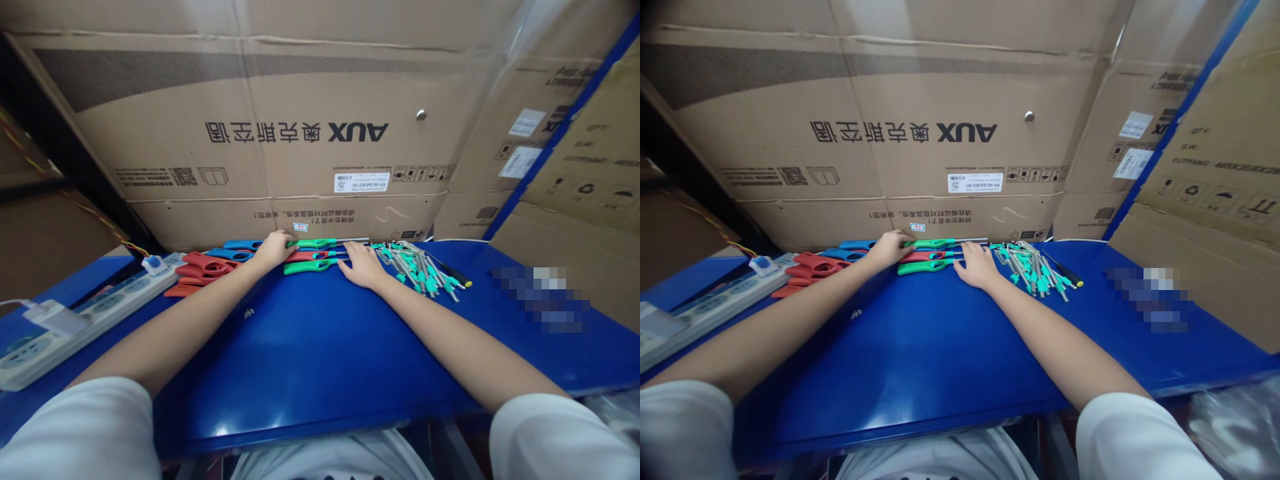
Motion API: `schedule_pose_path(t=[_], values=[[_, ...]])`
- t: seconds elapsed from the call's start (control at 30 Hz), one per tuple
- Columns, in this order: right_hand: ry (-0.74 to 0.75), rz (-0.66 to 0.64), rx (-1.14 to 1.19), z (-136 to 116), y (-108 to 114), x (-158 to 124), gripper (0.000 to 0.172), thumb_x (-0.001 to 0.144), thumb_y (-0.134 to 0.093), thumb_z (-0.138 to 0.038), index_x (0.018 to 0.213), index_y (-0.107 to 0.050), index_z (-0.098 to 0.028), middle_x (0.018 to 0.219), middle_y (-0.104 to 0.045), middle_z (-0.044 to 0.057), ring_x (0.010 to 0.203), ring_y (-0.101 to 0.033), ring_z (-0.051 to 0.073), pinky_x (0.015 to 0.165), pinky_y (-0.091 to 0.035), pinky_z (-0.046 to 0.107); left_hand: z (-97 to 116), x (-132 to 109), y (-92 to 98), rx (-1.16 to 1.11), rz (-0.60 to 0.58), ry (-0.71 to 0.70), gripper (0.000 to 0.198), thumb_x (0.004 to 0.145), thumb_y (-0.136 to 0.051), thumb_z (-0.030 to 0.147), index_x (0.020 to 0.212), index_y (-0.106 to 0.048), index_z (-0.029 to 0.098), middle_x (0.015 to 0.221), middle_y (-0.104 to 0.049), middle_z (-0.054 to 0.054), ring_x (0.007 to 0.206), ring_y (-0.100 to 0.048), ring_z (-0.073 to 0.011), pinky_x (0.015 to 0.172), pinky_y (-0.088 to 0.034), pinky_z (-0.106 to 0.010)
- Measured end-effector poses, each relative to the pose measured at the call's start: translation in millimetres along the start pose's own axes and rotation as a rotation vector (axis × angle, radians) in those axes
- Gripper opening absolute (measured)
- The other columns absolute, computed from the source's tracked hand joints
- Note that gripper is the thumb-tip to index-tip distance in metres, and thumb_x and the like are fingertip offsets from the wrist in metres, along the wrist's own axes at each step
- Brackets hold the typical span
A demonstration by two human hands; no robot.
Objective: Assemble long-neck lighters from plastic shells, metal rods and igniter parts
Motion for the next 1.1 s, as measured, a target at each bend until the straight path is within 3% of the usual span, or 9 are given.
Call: schedule_pose_path(t=[0.2,0.47,0.63,0.8,1.1], values=[[-0.015,-0.032,0.022,2.8,-4.2,6.7,0.068,0.096,-0.047,-0.055,0.148,-0.046,-0.011,0.154,-0.047,0.018,0.143,-0.040,0.034,0.117,-0.029,0.052,3.4,-1.5,0.6,0.008,0.024,0.005,0.030,0.091,-0.061,0.038,0.106,-0.077,0.018,0.104,-0.070,-0.011,0.093,-0.068,-0.0244,0.084,-0.053,-0.032],[-0.005,-0.055,0.053,4.7,-6.4,8.8,0.072,0.094,-0.048,-0.061,0.147,-0.047,-0.014,0.154,-0.045,0.018,0.143,-0.038,0.036,0.118,-0.027,0.055,6.6,-3.5,0.0,-0.005,0.041,-0.005,0.028,0.092,-0.061,0.037,0.104,-0.077,0.017,0.100,-0.067,-0.011,0.090,-0.067,-0.0241,0.086,-0.053,-0.033],[0.022,-0.060,0.075,4.3,-5.1,7.8,0.069,0.094,-0.049,-0.061,0.145,-0.049,-0.015,0.150,-0.047,0.018,0.140,-0.043,0.035,0.119,-0.027,0.051,3.6,-2.2,-0.5,-0.050,0.055,-0.004,0.027,0.089,-0.066,0.035,0.103,-0.077,0.015,0.102,-0.068,-0.012,0.093,-0.067,-0.0252,0.090,-0.054,-0.035],[0.031,-0.063,0.096,4.4,-4.4,7.4,0.068,0.094,-0.049,-0.060,0.145,-0.049,-0.014,0.146,-0.048,0.018,0.134,-0.049,0.034,0.114,-0.037,0.046,-2.6,-1.0,-1.8,-0.086,0.064,0.012,0.025,0.088,-0.068,0.035,0.102,-0.078,0.018,0.100,-0.071,-0.010,0.091,-0.066,-0.0237,0.089,-0.054,-0.035],[0.042,-0.045,0.099,3.3,-3.4,6.2,0.063,0.095,-0.050,-0.056,0.142,-0.051,-0.015,0.146,-0.049,0.018,0.136,-0.047,0.034,0.115,-0.035,0.047,-6.1,-4.5,-2.4,-0.051,0.074,0.071,0.028,0.089,-0.068,0.039,0.106,-0.079,0.020,0.100,-0.070,-0.009,0.085,-0.065,-0.0212,0.083,-0.054,-0.031]])
Point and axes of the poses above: each hand's wrist, its own x-axis towards the middle knuckle, its own y-axis out of the back of the hand, z = x × y, the point moved 5 cm from there along x, towards the middle knuckle
